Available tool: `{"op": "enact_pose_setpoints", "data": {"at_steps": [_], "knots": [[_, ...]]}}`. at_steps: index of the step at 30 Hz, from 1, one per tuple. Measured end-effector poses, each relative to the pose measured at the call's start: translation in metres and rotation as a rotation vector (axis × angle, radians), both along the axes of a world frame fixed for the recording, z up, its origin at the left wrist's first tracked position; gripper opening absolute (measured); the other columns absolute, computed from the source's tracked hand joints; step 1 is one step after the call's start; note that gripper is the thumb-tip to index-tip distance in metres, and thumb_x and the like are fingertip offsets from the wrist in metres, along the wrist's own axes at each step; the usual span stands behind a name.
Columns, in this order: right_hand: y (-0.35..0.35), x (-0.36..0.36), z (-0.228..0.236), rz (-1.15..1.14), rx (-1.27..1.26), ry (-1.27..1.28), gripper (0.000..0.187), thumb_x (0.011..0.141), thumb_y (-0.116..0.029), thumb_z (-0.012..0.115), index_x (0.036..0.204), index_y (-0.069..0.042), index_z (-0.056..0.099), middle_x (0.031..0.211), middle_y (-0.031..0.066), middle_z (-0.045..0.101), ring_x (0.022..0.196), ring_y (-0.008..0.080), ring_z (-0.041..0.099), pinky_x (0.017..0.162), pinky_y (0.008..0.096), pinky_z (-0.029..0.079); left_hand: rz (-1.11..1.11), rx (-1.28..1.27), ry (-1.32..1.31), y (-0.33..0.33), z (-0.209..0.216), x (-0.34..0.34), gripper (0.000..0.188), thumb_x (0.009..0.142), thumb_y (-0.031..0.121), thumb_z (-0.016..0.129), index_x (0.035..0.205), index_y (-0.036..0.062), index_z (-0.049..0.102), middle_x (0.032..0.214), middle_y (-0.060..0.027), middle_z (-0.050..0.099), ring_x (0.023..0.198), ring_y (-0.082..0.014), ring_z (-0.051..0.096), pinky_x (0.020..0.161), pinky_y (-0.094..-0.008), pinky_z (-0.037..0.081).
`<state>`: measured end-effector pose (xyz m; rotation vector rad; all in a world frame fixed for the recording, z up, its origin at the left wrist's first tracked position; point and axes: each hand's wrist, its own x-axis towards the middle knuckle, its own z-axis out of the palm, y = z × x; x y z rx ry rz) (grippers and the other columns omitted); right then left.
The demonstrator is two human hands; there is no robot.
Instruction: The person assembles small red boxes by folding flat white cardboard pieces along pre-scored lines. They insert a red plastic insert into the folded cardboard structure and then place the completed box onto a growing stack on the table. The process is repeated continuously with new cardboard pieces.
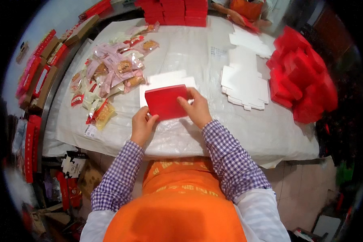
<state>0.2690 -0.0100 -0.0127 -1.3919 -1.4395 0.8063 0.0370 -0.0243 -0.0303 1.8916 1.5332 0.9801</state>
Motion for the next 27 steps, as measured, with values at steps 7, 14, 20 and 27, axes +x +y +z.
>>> {"op": "enact_pose_setpoints", "data": {"at_steps": [7,14,20,27], "knots": [[-0.053,0.024,0.008,0.214,0.326,-0.321,0.03,0.077,0.005,0.069,0.104,-0.008,0.072,0.103,0.011,0.071,0.095,0.0296,0.065,0.086,0.0384,0.053,-0.159,0.401,0.237,-0.021,-0.002,-0.011,0.049,0.073,0.002,0.079,0.118,0.0068,0.06,0.116,-0.0119,0.065,0.107,-0.036,0.06,0.09,-0.0436,0.05],[-0.075,0.021,-0.001,0.305,0.424,-0.443,0.037,0.069,0.002,0.071,0.104,-0.006,0.065,0.104,0.0086,0.067,0.097,0.0298,0.063,0.085,0.0415,0.049,-0.278,0.526,0.101,-0.065,-0.009,0.006,0.058,0.077,0.003,0.08,0.129,0.0062,0.055,0.124,-0.0133,0.065,0.115,-0.0322,0.061,0.099,-0.0465,0.045],[-0.065,0.001,-0.009,0.151,0.353,-0.302,0.042,0.065,-0.002,0.078,0.104,-0.008,0.063,0.1,0.0071,0.065,0.094,0.0287,0.062,0.09,0.039,0.044,-0.334,0.473,-0.004,-0.049,-0.011,0.014,0.054,0.084,-0.007,0.065,0.134,0.0046,0.048,0.13,-0.0187,0.063,0.115,-0.0356,0.063,0.105,-0.0457,0.044],[-0.063,-0.002,-0.005,0.187,0.356,-0.289,0.041,0.067,-0.005,0.081,0.104,-0.01,0.064,0.1,0.0042,0.065,0.096,0.0263,0.061,0.093,0.039,0.042,-0.322,0.416,-0.133,-0.044,-0.005,0.016,0.052,0.078,-0.013,0.065,0.126,0.0025,0.057,0.127,-0.0204,0.063,0.117,-0.0397,0.062,0.1,-0.0461,0.051]]}}
